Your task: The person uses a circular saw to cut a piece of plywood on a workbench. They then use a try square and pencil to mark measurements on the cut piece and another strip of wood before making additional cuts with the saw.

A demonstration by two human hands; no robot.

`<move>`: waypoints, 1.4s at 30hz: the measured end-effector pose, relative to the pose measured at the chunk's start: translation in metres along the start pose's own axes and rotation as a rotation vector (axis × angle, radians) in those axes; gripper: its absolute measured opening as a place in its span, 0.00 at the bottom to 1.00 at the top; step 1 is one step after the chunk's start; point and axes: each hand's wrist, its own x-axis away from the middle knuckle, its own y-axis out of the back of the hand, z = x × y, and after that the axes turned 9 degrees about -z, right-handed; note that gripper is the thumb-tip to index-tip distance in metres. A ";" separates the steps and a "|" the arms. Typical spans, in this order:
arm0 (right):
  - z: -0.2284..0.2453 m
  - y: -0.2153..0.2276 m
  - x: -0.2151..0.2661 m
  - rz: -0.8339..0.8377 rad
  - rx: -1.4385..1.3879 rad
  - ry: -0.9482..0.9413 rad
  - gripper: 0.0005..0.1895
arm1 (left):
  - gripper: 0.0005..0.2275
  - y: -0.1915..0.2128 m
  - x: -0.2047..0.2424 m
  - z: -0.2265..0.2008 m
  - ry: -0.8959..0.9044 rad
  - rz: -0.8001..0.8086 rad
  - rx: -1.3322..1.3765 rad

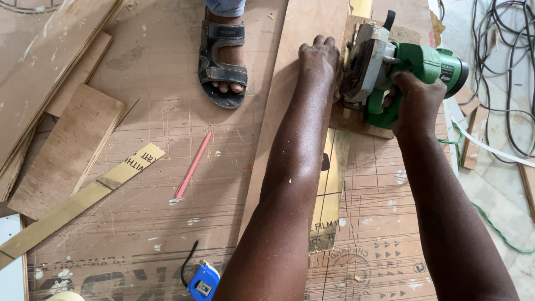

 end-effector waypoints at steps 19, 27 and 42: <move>0.000 -0.009 -0.022 -0.030 0.017 -0.020 0.04 | 0.35 0.047 0.033 -0.002 -0.111 0.185 -0.141; -0.002 -0.010 -0.030 -0.007 -0.002 0.001 0.03 | 0.34 0.037 0.028 -0.002 -0.114 0.177 -0.127; -0.014 -0.010 -0.061 -0.041 0.094 0.064 0.04 | 0.33 0.034 0.022 -0.002 -0.115 0.162 -0.111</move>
